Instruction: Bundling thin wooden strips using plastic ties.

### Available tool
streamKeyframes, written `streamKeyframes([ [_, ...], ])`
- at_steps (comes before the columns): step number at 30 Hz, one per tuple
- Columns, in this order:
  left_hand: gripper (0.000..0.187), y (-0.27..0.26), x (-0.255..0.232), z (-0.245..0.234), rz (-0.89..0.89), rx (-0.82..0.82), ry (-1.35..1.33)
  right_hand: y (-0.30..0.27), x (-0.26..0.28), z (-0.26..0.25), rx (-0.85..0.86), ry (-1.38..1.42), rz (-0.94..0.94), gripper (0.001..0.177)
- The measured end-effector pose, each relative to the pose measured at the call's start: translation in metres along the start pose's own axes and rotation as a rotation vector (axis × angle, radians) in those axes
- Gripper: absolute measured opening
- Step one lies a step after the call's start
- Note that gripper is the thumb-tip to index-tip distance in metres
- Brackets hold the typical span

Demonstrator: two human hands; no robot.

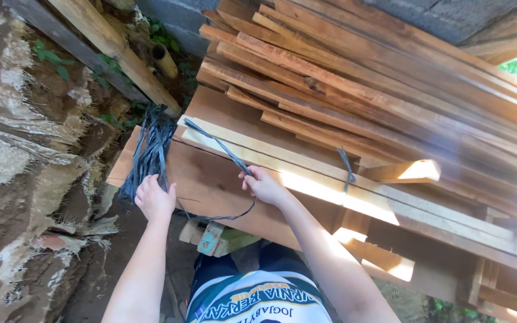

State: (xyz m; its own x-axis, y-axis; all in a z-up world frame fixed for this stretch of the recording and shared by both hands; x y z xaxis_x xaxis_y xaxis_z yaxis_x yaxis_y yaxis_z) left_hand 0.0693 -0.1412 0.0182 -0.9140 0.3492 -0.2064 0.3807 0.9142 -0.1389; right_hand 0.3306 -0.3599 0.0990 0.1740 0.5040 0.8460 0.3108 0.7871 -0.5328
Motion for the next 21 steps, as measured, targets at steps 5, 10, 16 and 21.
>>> streamKeyframes([
  [5,0.063,-0.031,-0.046,-0.015,-0.027,-0.007,-0.101,-0.030,0.004,-0.044,-0.083,-0.127,-0.010,0.021],
  [10,0.062,-0.073,-0.096,-0.017,0.017,0.025,-0.144,-0.063,-0.013,-0.074,-0.238,-0.115,-0.017,0.019],
  [16,0.059,-0.116,-0.163,-0.036,0.199,0.028,-0.209,-0.117,-0.008,-0.099,-0.365,-0.089,-0.039,0.018],
  [21,0.064,-0.119,-0.193,-0.023,0.549,-0.084,-0.248,-0.185,0.023,-0.117,-0.445,0.069,-0.094,0.021],
])
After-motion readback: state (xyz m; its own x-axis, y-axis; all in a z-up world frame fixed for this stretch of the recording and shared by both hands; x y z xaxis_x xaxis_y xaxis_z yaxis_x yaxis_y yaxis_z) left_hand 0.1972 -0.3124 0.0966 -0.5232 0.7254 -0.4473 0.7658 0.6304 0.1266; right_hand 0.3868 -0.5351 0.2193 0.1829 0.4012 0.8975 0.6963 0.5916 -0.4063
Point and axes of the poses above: each hand's wrist, its own y-axis towards the middle knuckle, its own z-axis out of the palm, x = y × z, the point moved 2 cm from there along y, towards the middle knuckle, and after that the axes turned 4 degrees about x, right-handed, at the moved point
